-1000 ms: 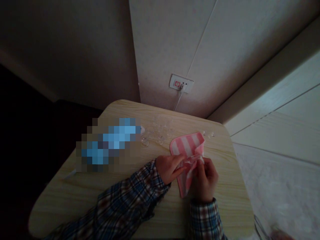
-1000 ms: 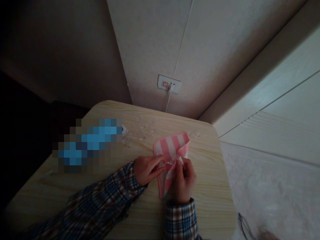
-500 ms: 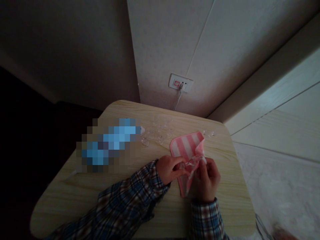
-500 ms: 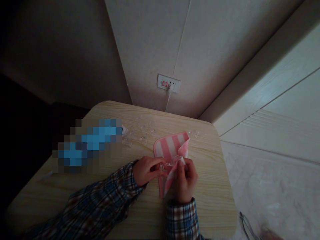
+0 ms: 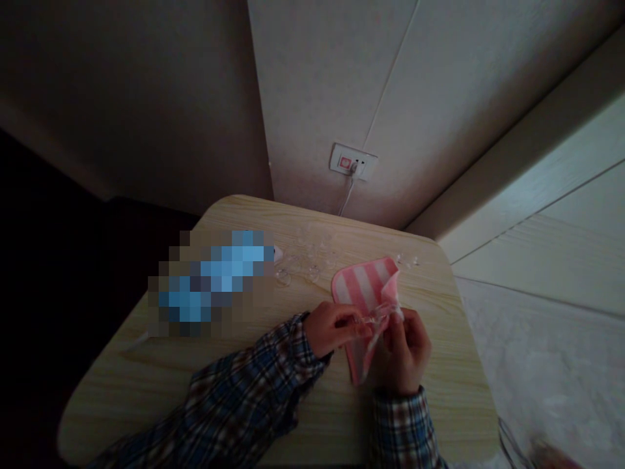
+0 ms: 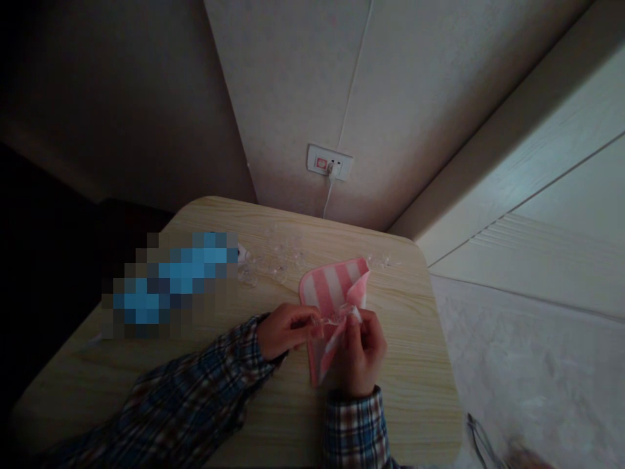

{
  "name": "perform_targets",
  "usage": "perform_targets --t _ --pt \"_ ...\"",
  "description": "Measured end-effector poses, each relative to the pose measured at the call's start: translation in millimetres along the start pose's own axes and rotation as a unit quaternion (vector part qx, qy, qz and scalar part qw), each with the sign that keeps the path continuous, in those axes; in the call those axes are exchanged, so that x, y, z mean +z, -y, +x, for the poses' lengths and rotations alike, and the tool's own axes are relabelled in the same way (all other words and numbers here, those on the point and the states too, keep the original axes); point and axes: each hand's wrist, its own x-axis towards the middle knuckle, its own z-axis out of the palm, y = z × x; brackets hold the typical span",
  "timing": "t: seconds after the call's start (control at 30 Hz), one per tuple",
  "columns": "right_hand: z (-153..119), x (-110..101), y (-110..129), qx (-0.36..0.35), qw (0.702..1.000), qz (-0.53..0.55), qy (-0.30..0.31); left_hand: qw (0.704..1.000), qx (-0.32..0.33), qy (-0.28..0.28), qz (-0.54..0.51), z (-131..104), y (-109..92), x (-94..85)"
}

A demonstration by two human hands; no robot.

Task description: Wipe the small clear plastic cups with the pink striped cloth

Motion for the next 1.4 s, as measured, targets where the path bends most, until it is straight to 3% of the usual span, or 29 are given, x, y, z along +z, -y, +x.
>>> perform_targets --t 0.17,0.37,0.8,1.2,1.4 --pt "0.4 -0.8 0.5 0.0 1.0 -0.017 0.003 0.998 -0.001 -0.046 -0.038 -0.1 2.5 2.2" --pt "1.2 -0.6 -0.2 0.012 0.999 -0.045 -0.009 0.996 0.03 -0.084 0.005 1.8 4.3 1.7" --pt "1.4 1.2 0.0 0.018 0.999 -0.036 -0.018 0.971 0.067 -0.082 0.214 -2.2 1.1 6.9" --pt "2.0 1.4 3.8 0.002 0.999 -0.026 -0.019 0.962 0.103 -0.085 0.237 -2.4 1.5 2.6" --pt "2.2 2.2 4.7 0.006 1.0 -0.013 -0.023 0.976 0.109 -0.08 0.17 -1.0 -0.2 3.0"
